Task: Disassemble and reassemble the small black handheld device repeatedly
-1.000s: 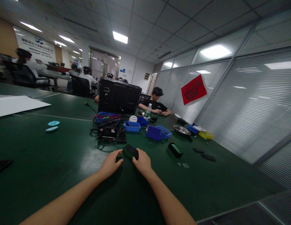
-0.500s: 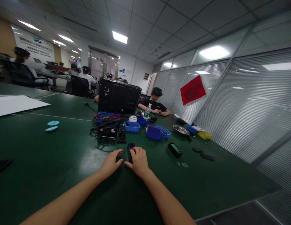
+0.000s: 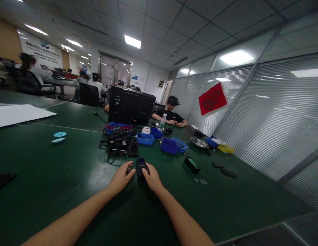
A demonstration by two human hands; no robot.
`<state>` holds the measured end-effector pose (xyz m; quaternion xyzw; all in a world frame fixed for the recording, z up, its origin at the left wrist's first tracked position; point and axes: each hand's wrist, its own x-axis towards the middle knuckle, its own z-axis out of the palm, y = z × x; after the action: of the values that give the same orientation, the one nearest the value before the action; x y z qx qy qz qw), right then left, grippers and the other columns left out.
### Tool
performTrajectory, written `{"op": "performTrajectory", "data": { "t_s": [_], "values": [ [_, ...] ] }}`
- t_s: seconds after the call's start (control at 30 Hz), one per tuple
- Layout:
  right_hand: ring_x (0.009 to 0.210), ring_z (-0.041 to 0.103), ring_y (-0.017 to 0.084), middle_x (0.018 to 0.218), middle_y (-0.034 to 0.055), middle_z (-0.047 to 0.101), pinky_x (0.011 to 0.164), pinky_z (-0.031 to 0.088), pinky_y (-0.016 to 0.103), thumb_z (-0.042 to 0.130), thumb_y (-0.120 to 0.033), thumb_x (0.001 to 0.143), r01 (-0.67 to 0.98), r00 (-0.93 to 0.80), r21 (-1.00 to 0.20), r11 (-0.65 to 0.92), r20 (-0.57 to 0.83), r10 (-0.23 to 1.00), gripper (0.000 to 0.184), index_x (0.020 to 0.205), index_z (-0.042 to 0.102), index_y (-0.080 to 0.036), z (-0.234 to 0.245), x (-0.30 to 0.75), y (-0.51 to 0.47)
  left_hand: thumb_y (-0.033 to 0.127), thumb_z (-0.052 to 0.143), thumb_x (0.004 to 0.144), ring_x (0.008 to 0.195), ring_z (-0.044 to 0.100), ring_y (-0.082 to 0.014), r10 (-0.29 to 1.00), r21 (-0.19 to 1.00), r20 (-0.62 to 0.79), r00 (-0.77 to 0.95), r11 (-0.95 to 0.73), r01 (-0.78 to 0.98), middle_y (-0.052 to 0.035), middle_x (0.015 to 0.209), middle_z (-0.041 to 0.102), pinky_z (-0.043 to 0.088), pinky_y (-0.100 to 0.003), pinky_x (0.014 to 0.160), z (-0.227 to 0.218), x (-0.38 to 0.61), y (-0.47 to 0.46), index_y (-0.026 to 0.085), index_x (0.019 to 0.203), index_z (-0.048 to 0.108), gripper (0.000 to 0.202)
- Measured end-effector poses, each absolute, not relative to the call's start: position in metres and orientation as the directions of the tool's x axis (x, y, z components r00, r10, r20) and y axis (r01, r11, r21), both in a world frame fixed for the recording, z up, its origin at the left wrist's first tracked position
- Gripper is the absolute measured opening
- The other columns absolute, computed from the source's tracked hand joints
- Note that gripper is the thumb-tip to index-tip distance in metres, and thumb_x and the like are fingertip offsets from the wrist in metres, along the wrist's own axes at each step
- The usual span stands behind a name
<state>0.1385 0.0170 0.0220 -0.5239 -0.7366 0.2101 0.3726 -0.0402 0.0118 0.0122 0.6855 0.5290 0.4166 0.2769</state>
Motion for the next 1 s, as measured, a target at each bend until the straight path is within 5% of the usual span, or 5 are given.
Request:
{"op": "performTrajectory", "data": {
  "t_s": [0.2,0.33,0.57,0.8,1.0],
  "values": [
    [0.068,0.057,0.013,0.088,0.0047,0.061,0.063,0.047,0.025,0.040,-0.039,0.082,0.352,-0.239,-0.881,0.316,0.242,0.940,0.035,0.103,0.056,-0.017,0.019,0.128,0.016,0.040,0.048,0.076,0.113,0.044,-0.0224,0.900,0.712,0.435,0.036,-0.369,0.597,-0.0113,0.126,0.043,0.041,-0.038,0.089,0.020,-0.042,0.006,0.018,0.124,0.039,0.053],
    [0.049,0.050,0.009,0.068,0.0019,0.058,0.046,0.042,0.022,0.041,-0.047,0.078,0.149,-0.186,-0.969,0.199,0.170,0.968,0.039,0.092,0.056,-0.014,0.018,0.130,0.023,0.036,0.061,0.068,0.125,0.027,-0.0270,0.804,0.447,0.490,0.338,-0.565,0.694,-0.0047,0.141,0.025,0.025,-0.045,0.101,0.030,-0.035,-0.010,0.030,0.120,0.046,0.054],
    [0.043,0.046,0.008,0.064,0.0005,0.056,0.039,0.036,0.019,0.042,-0.041,0.076,0.187,-0.154,-0.970,0.158,0.130,0.979,0.032,0.086,0.056,-0.014,0.016,0.138,0.025,0.024,0.054,0.074,0.122,0.031,-0.0252,0.786,0.297,0.450,0.424,-0.580,0.759,-0.0042,0.123,0.048,0.027,-0.044,0.099,0.038,-0.028,-0.023,0.027,0.103,0.057,0.030],
    [0.066,0.051,0.013,0.071,0.0025,0.054,0.058,0.042,0.026,0.039,-0.017,0.074,0.283,0.221,-0.751,0.596,0.656,0.722,0.018,0.060,0.050,-0.018,0.095,0.137,-0.017,0.026,0.049,0.076,0.117,0.035,-0.0270,0.817,0.191,0.444,0.368,-0.488,0.852,-0.0060,0.119,0.048,0.038,-0.041,0.089,0.044,-0.053,-0.027,0.024,0.090,0.057,0.017],
    [0.069,0.053,0.018,0.088,0.0051,0.057,0.048,0.040,0.031,0.040,-0.035,0.085,0.117,0.162,-0.515,0.849,0.854,0.495,0.015,0.092,0.053,-0.034,0.164,0.137,-0.137,0.028,0.047,0.076,0.119,0.034,-0.0271,0.842,0.212,0.427,0.329,-0.447,0.869,-0.0051,0.118,0.049,0.038,-0.041,0.088,0.046,-0.084,-0.037,0.025,0.087,0.057,0.015]
  ]
}}
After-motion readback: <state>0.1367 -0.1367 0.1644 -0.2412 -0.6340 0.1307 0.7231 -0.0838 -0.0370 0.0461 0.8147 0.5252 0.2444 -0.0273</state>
